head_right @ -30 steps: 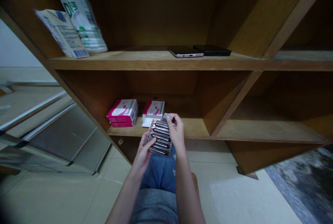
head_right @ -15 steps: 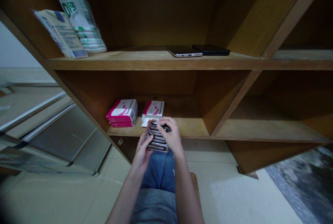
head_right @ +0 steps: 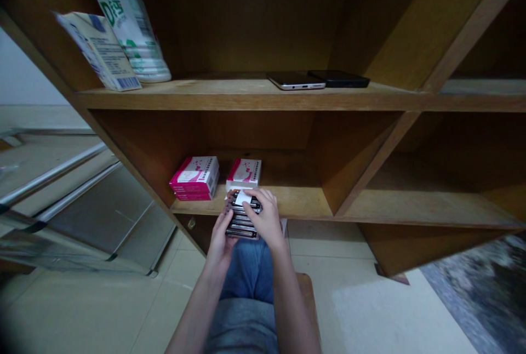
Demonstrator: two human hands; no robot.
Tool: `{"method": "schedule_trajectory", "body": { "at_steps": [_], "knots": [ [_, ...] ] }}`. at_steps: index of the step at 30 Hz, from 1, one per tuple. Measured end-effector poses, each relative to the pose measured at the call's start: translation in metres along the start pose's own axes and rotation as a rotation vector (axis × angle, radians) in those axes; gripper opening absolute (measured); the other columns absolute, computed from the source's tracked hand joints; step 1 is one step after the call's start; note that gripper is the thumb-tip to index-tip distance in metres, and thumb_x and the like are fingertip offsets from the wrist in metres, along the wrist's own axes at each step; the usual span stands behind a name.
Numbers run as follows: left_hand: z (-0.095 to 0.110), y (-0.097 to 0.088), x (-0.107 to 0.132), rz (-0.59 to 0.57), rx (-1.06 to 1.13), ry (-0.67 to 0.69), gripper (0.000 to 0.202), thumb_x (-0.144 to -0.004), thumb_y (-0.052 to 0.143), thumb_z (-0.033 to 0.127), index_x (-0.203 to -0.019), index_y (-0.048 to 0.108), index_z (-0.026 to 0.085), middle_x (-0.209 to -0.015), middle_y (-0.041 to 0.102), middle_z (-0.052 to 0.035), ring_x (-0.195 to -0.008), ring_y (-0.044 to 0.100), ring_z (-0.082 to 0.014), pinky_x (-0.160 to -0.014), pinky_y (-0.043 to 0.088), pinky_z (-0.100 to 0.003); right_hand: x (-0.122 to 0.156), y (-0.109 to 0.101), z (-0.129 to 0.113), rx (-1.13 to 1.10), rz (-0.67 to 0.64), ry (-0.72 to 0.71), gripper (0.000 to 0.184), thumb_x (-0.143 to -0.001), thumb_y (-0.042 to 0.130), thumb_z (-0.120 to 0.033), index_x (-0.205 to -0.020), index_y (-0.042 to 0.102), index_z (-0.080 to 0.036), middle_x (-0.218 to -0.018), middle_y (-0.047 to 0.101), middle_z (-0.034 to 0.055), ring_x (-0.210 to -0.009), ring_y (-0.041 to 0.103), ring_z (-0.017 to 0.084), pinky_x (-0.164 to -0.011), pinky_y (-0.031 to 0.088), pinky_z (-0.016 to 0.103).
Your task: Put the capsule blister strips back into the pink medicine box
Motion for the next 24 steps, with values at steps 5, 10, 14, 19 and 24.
{"method": "schedule_trajectory", "body": {
  "at_steps": [5,10,14,19,24],
  "knots": [
    [-0.001,0.002,0.002,-0.015,0.004,0.004,0.044,-0.064,0.074,0.032,-0.104,0.059,0.020,-0.095,0.068,-0.0035,-0.079,0.066,-0.0162,-0.064,0.052,-0.025,0.000,-0.001,-0.005,-0.039,0.030,-0.008,0.012,-0.084,0.057,-0.031,-0.090,0.066,-0.025,-0.093,0.065,0.0038,-0.093,0.056,0.022,-0.085,0.042,0.038],
    [0.001,0.004,0.002,-0.103,-0.001,-0.010,0.045,-0.063,0.075,0.032,-0.103,0.059,0.021,-0.098,0.068,-0.0032,-0.083,0.066,-0.0172,-0.067,0.053,-0.026,0.001,-0.004,-0.001,-0.148,0.117,0.046,0.013,-0.084,0.052,-0.026,-0.088,0.065,-0.025,-0.091,0.065,0.0033,-0.092,0.056,0.021,-0.084,0.042,0.036],
    [0.007,0.000,0.001,-0.158,-0.066,-0.045,0.047,-0.060,0.077,0.029,-0.103,0.058,0.022,-0.096,0.068,-0.0023,-0.082,0.067,-0.0188,-0.065,0.054,-0.028,0.004,-0.002,0.004,-0.174,0.093,0.066,0.017,-0.079,0.053,-0.020,-0.092,0.064,-0.024,-0.093,0.064,0.0031,-0.093,0.057,0.021,-0.086,0.043,0.036],
    [0.007,-0.008,-0.002,-0.150,-0.081,-0.140,0.043,-0.064,0.073,0.031,-0.105,0.060,0.022,-0.093,0.069,-0.0026,-0.077,0.067,-0.0182,-0.059,0.053,-0.026,0.008,0.005,0.007,-0.193,0.044,0.071,0.024,-0.076,0.054,-0.016,-0.098,0.062,-0.024,-0.086,0.065,0.0023,-0.092,0.058,0.020,-0.087,0.043,0.036],
    [0.005,-0.009,-0.008,-0.073,-0.081,-0.037,0.048,-0.061,0.076,0.026,-0.106,0.062,0.018,-0.095,0.071,-0.0042,-0.084,0.067,-0.0167,-0.074,0.051,-0.024,0.012,0.016,0.003,-0.233,-0.023,0.030,0.020,-0.076,0.057,-0.017,-0.094,0.063,-0.024,-0.083,0.065,0.0020,-0.089,0.059,0.020,-0.086,0.044,0.036]
  ]
}}
Point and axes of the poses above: each hand's wrist, its own x-axis away from the middle knuckle, its own y-axis out of the palm, z = x × y, the point moved 6 cm from there along -x, towards the middle knuckle
